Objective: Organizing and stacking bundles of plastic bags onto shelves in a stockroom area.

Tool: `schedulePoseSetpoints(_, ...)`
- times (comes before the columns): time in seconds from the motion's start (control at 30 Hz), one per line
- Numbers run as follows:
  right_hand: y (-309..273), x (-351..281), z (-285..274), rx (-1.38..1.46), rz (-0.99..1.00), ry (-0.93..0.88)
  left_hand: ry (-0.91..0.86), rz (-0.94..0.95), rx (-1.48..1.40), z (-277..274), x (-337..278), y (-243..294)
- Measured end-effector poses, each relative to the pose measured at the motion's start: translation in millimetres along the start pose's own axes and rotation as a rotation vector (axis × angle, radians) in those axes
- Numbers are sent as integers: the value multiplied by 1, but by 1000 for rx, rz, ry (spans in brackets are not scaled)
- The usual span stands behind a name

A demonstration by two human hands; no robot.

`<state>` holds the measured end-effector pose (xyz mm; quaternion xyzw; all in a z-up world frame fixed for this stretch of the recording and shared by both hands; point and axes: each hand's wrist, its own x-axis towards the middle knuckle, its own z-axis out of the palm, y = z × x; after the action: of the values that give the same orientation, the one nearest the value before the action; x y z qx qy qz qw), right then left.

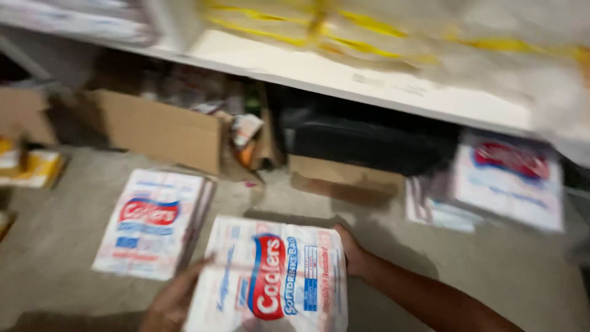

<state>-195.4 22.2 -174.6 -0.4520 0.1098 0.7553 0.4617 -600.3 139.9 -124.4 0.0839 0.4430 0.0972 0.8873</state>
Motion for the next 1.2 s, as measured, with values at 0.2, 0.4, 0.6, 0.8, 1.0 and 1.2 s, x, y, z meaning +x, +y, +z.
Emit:
schedulePoseSetpoints(0.2,12,-9,141,21,-89,-503,-216,909,-335,36,-74,74)
schedulePoseSetpoints(0.4,92,50,100,-468,15,-98,-130,921,-448,-90,-7,22)
schedulePoseSetpoints(0.6,161,147,42,-854,-37,-237,178,652,-268,-155,-3,38)
schedulePoseSetpoints(0.8,165,95,192,-904,69,-243,651,770,867,-149,-27,203)
schedulePoseSetpoints(1.0,160,119,266,-1248,6,-485,805,908,1393,-306,67,254)
schedulePoseSetpoints(1.2,180,218,248,-1122,-146,-346,1226,680,1075,-206,9,184)
